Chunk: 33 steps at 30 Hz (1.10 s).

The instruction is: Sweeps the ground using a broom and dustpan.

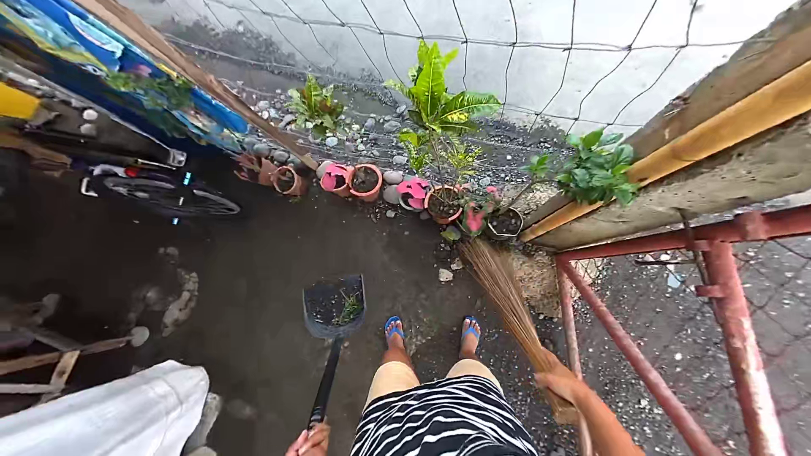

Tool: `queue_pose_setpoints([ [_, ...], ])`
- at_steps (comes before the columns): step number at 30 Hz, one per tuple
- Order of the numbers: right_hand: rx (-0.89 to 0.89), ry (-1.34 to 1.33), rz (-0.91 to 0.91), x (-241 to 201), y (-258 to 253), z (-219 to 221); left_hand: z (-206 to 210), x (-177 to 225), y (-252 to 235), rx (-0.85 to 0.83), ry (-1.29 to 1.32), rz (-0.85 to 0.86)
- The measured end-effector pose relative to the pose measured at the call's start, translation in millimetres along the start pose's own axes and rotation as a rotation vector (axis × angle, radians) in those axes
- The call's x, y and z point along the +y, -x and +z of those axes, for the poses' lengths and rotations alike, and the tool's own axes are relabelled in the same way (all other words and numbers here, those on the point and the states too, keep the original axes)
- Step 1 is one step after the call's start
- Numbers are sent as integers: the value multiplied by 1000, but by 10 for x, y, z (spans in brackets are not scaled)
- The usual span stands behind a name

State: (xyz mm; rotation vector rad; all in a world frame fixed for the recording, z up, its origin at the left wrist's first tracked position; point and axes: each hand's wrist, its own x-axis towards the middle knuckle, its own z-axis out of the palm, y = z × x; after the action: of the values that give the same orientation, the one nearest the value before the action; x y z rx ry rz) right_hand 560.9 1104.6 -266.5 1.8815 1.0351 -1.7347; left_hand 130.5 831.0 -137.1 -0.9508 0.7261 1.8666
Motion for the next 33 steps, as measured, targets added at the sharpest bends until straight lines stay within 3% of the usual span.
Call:
queue_pose_setpoints([
  [5, 59, -17, -37, 600, 577, -487, -241, -273, 29, 65, -44, -50],
  [10, -10, -23, 93, 213, 91, -195, -301, -601, 185, 82, 3, -29],
  [13, -130, 57, 21, 65, -321, 142, -374, -680, 199, 58, 5, -15],
  [15, -161, 96, -16, 15, -330, 273, -401, -676, 217, 50, 36, -27],
  [23, -89, 211, 21, 288, 635, -55, -417, -590, 250, 7, 105, -46],
  [29, 48, -251, 116, 586, 758, 71, -427, -539, 458, -33, 137, 3],
  [33, 87, -411, 224, 667, 186, 229, -512, -489, 548, -28, 114, 32],
])
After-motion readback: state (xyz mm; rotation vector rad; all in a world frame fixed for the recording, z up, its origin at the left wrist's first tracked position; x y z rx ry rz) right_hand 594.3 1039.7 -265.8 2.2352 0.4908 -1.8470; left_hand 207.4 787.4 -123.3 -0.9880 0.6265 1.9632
